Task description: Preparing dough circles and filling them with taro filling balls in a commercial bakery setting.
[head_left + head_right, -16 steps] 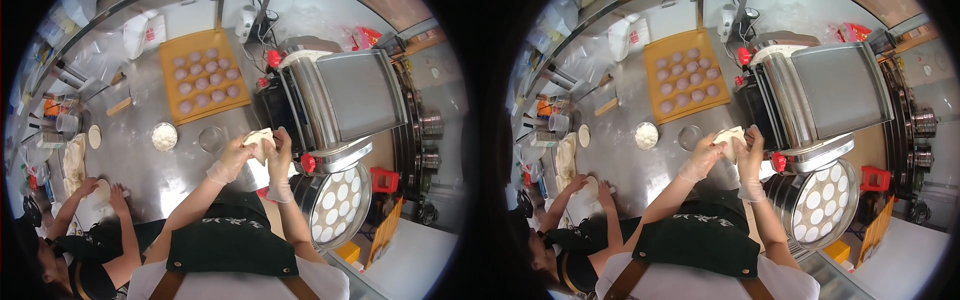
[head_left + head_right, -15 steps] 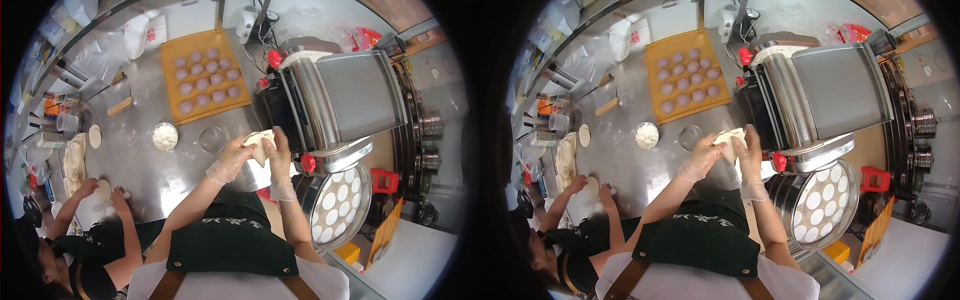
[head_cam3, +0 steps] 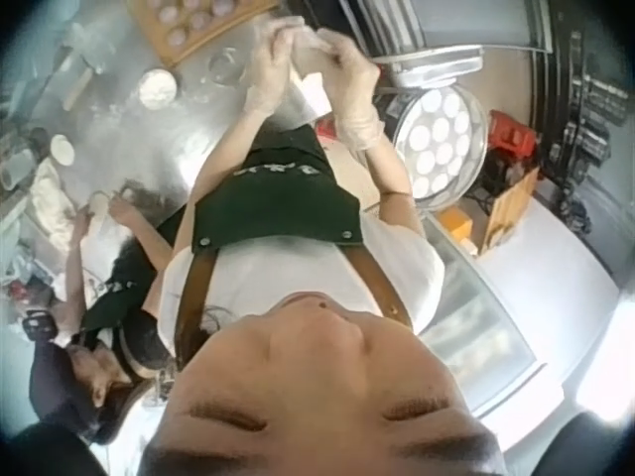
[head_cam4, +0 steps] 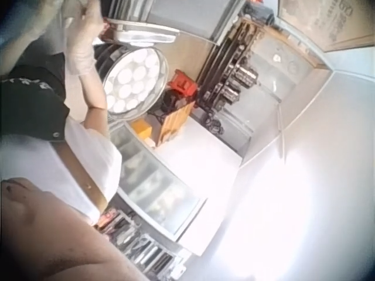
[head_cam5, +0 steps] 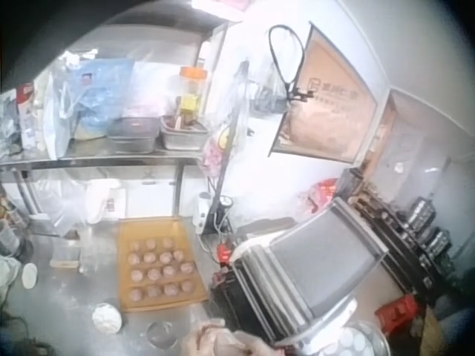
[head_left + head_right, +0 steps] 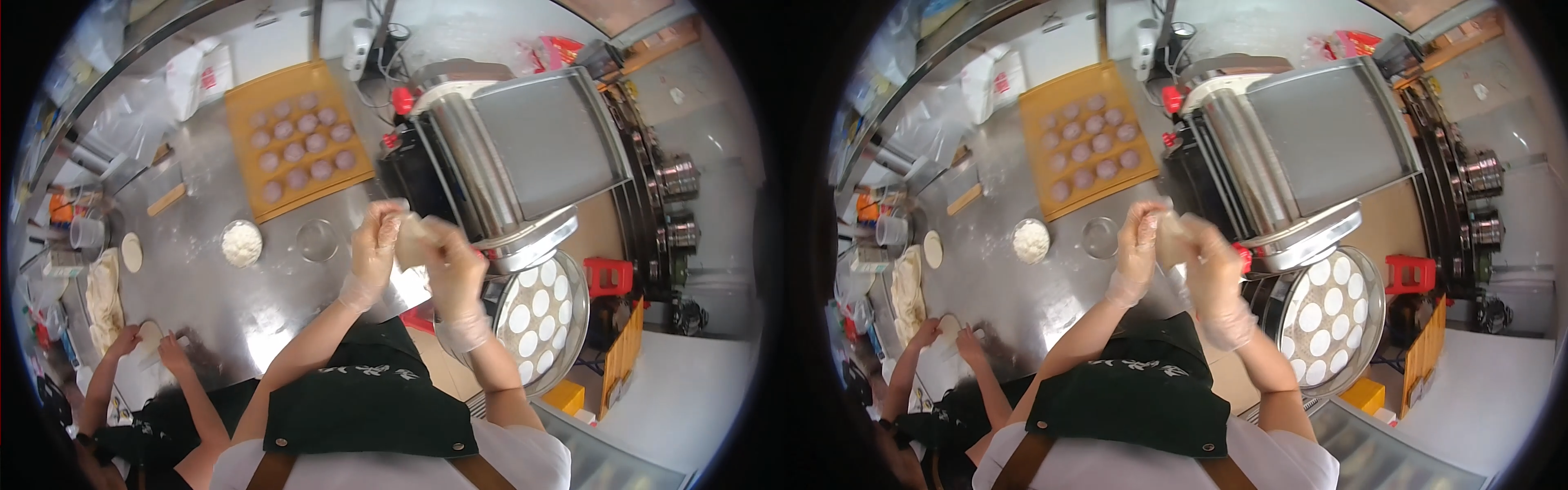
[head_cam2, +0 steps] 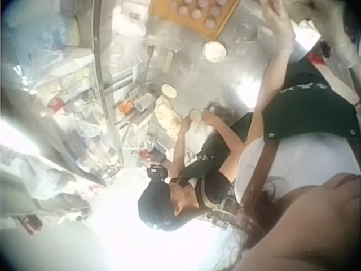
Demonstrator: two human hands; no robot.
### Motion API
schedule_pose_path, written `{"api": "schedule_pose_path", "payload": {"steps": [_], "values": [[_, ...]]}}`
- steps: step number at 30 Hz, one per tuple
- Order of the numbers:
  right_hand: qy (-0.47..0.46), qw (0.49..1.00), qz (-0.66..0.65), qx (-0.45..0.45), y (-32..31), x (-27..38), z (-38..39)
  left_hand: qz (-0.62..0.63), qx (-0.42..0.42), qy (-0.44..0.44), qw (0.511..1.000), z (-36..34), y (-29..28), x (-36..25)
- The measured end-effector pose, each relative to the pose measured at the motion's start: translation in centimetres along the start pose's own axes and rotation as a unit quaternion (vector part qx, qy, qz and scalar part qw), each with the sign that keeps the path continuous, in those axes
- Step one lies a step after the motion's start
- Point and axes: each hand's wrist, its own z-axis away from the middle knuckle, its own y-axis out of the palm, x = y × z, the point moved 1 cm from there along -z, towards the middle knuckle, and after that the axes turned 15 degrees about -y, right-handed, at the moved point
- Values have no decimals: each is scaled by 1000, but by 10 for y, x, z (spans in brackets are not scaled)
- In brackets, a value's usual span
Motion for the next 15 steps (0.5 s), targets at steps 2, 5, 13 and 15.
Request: {"api": "schedule_pose_path", "payload": {"steps": [2,5,13,15], "values": [[149,987,59,1,-44,-12,-35,45,57,38,997,-4,2,-6],[156,985,71,-26,-112,-57,-90,35,57,-9,998,-14,-6,7],[261,958,12,116,-135,-136,-104,47,93,-107,989,-19,-2,19],[248,958,71,125,-132,-132,-102,49,90,-114,988,-23,0,19]]}}
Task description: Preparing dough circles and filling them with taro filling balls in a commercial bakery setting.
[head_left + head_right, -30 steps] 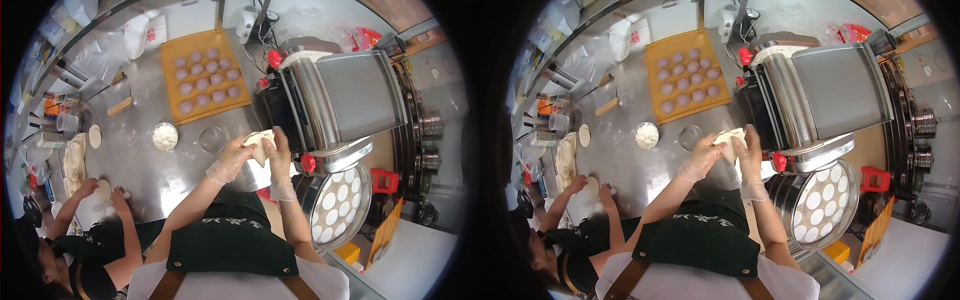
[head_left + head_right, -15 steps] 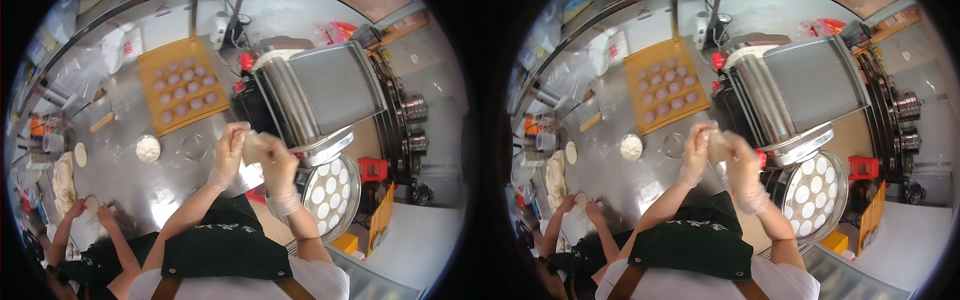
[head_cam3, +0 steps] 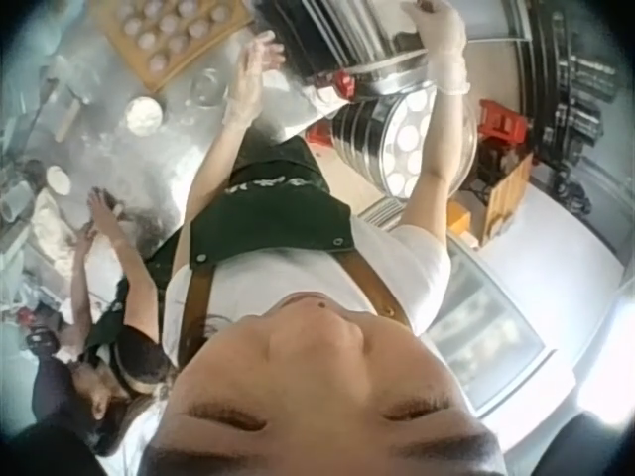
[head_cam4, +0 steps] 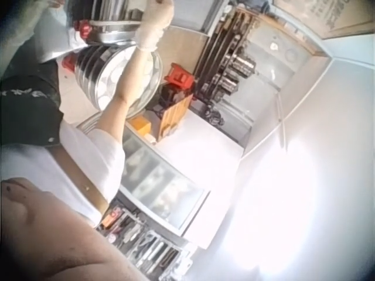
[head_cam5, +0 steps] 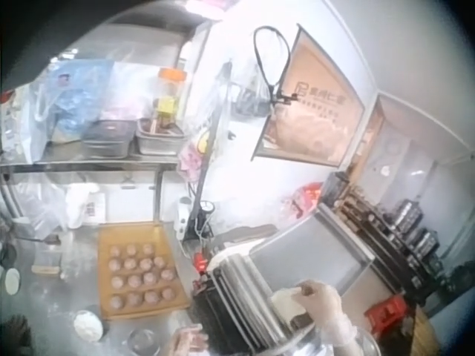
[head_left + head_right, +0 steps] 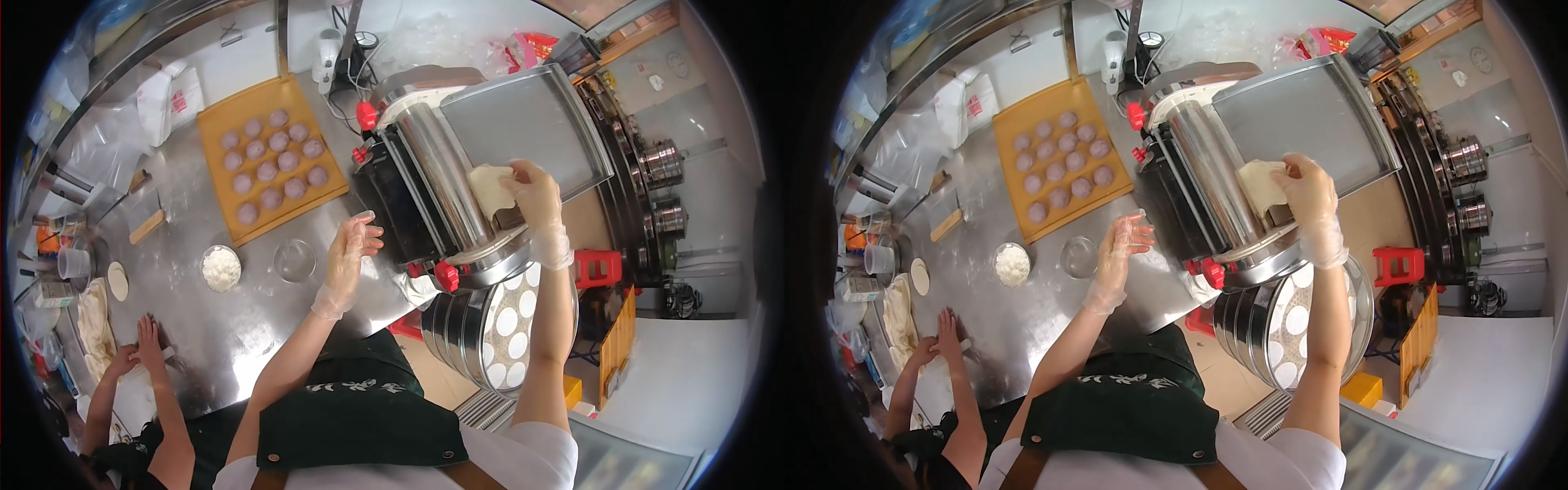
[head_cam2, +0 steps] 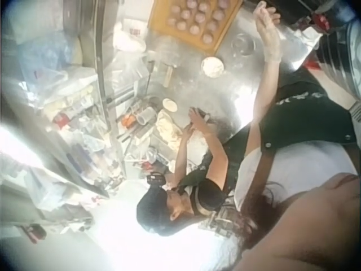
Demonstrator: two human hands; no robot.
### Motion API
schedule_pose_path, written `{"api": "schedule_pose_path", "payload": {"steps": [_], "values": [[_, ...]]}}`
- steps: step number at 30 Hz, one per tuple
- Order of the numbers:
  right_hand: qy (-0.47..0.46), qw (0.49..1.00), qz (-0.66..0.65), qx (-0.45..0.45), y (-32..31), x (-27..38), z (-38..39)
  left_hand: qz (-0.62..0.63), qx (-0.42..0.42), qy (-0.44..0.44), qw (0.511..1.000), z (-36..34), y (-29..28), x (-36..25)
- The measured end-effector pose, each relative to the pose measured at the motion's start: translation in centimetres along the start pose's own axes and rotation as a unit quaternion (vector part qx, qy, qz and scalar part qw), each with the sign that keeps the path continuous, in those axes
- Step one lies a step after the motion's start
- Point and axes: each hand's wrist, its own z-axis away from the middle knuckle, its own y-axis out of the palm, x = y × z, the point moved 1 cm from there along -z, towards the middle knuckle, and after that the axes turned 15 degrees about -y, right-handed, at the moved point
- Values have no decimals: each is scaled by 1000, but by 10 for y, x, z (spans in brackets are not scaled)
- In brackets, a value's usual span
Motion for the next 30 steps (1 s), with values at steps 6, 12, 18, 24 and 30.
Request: {"api": "schedule_pose_path", "payload": {"steps": [6,12,18,24,30], "values": [[-159,928,222,-253,13,31,17,8,-2,-35,999,-22,11,13],[-284,847,265,-362,23,36,23,48,41,-86,994,-65,34,37],[-263,866,218,-365,27,38,21,344,240,-168,892,-110,51,62],[-257,875,190,-363,26,33,25,320,230,-227,890,-106,73,45],[-260,880,111,-382,18,36,33,243,210,-254,913,-103,74,43]]}}
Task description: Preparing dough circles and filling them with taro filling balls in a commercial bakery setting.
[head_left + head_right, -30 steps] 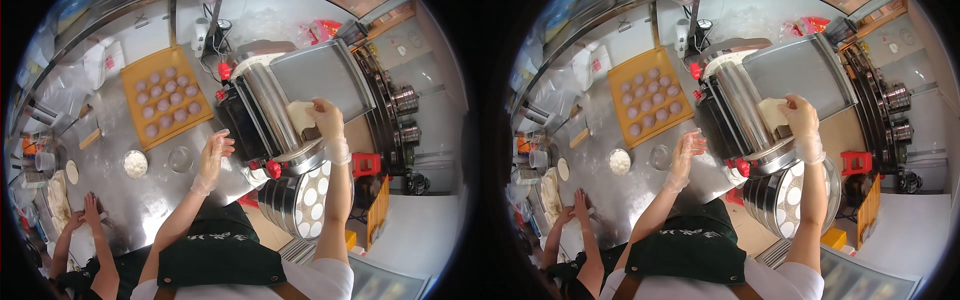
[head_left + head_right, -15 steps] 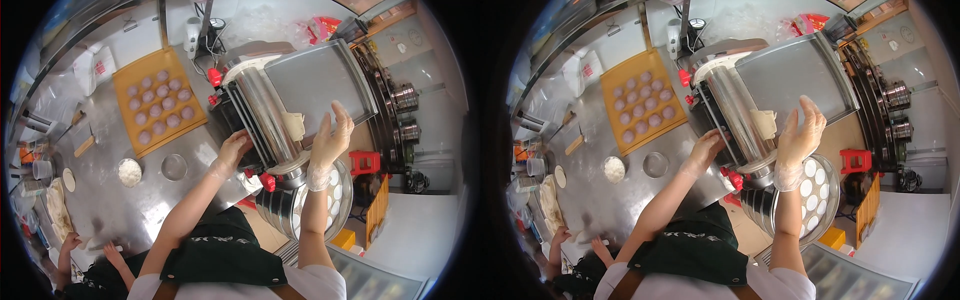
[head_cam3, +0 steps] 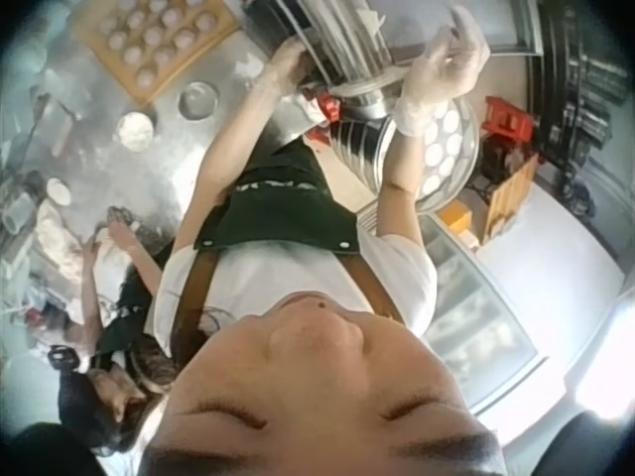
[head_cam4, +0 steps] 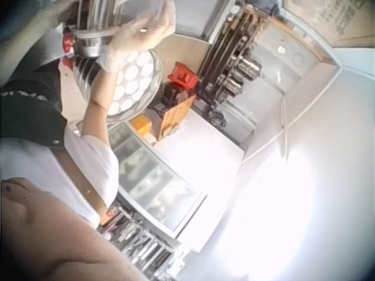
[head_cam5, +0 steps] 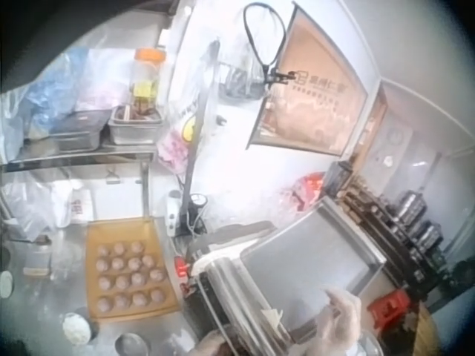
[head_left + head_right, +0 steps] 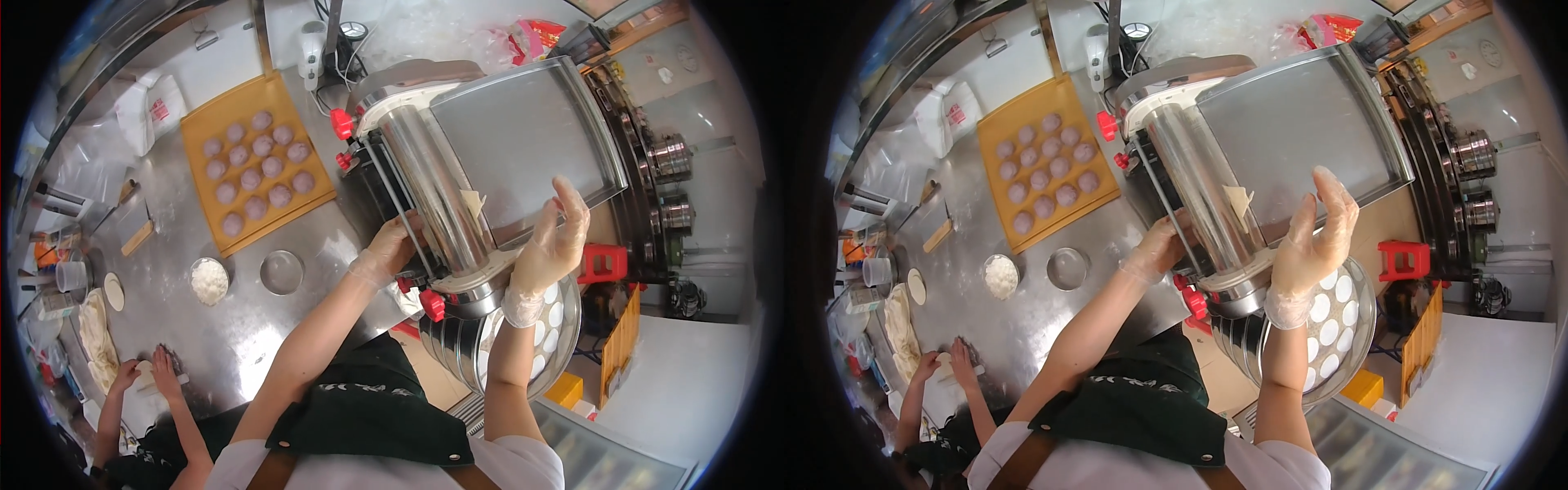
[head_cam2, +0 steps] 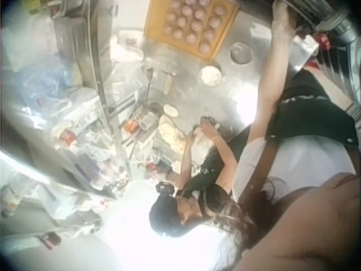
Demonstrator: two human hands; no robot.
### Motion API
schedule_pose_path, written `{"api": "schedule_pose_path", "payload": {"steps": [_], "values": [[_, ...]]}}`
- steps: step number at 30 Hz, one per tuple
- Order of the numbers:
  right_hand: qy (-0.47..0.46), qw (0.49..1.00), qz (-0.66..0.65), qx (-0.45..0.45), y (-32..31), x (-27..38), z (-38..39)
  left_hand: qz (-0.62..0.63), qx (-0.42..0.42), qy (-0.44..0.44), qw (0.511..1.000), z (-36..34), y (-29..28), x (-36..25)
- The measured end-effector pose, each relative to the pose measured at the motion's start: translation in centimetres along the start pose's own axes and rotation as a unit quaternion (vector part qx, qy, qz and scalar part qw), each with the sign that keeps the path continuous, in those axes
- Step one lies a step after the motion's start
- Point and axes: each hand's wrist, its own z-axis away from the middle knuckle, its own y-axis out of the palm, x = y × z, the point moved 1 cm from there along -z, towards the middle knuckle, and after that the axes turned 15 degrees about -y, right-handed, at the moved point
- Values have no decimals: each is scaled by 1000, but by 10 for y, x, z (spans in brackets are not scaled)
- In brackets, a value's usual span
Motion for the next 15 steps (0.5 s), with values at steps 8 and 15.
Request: {"api": "schedule_pose_path", "payload": {"steps": [8,15], "values": [[13,998,-58,-36,-7,7,7,62,19,26,998,-2,-6,10],[49,991,-126,-16,-16,42,20,15,40,73,996,16,-11,2]]}}
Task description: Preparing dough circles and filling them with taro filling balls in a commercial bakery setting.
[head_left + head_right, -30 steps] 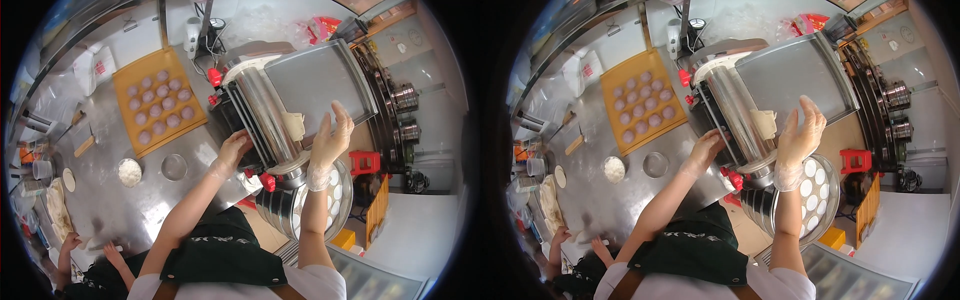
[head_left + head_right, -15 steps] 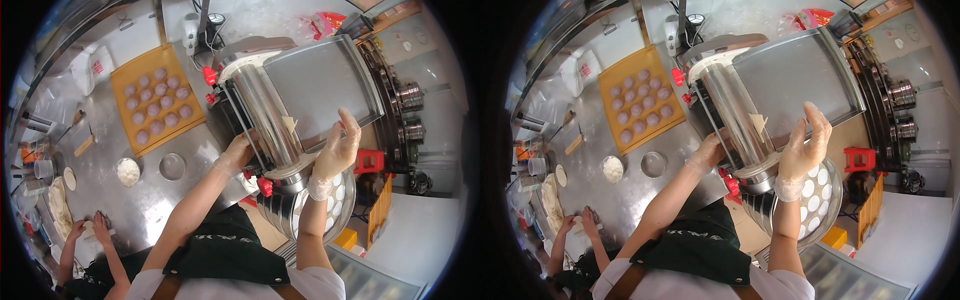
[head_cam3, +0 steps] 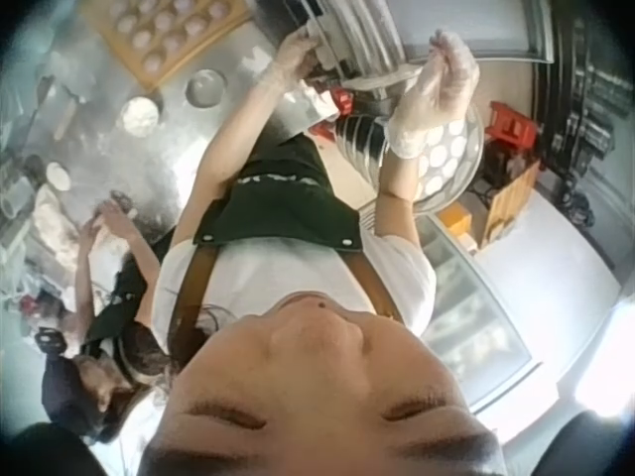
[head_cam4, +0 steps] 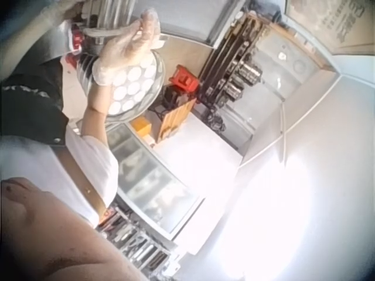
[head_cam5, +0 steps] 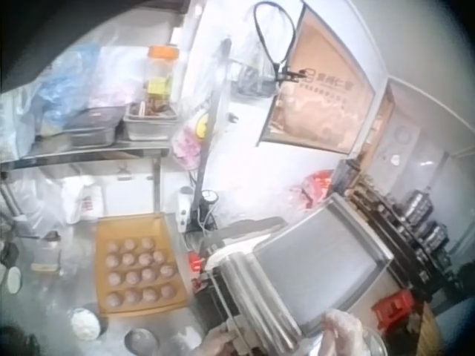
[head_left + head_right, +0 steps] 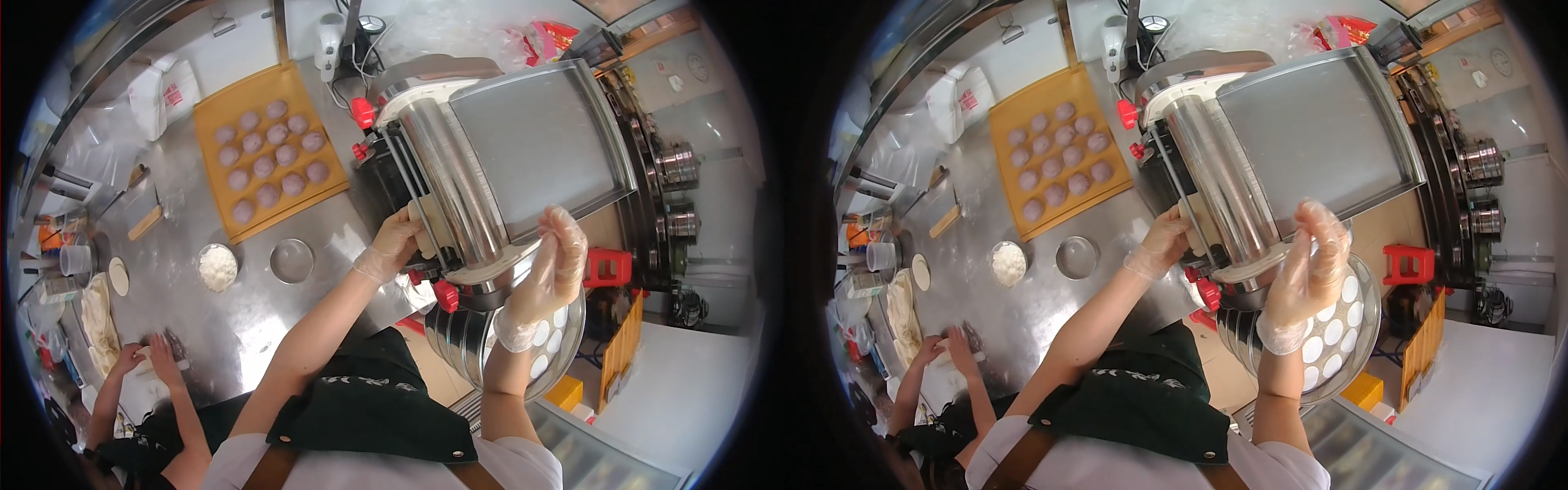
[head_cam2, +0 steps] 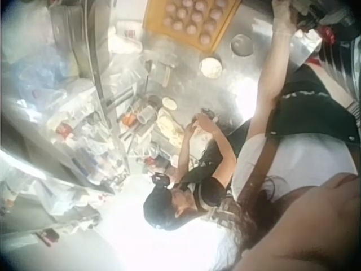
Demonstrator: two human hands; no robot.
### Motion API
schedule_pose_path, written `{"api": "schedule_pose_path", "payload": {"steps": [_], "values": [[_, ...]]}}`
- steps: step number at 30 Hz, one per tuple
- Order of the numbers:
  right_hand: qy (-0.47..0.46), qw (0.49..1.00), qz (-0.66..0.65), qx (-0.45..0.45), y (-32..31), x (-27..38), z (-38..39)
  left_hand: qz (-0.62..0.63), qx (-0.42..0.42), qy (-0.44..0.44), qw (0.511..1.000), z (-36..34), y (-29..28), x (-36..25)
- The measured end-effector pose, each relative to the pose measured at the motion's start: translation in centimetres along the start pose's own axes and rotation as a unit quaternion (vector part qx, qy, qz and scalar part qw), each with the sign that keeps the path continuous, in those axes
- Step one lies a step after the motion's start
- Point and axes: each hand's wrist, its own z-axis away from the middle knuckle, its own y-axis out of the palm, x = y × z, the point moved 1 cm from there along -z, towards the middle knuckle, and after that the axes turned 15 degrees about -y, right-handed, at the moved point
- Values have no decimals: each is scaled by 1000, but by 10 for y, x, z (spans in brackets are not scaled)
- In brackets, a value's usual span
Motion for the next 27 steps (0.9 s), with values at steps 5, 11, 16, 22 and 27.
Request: {"api": "schedule_pose_path", "payload": {"steps": [5,11,16,22,27], "values": [[46,992,-98,67,10,32,14,-34,-61,8,998,21,3,-10],[257,914,-228,217,23,75,92,-50,-179,25,982,65,-7,-20],[437,813,-300,239,49,85,160,36,-191,80,978,112,-15,-17],[580,599,-552,-6,93,72,172,86,-168,138,972,152,-2,2],[389,849,-345,93,69,74,96,14,-159,185,970,179,26,0]]}}
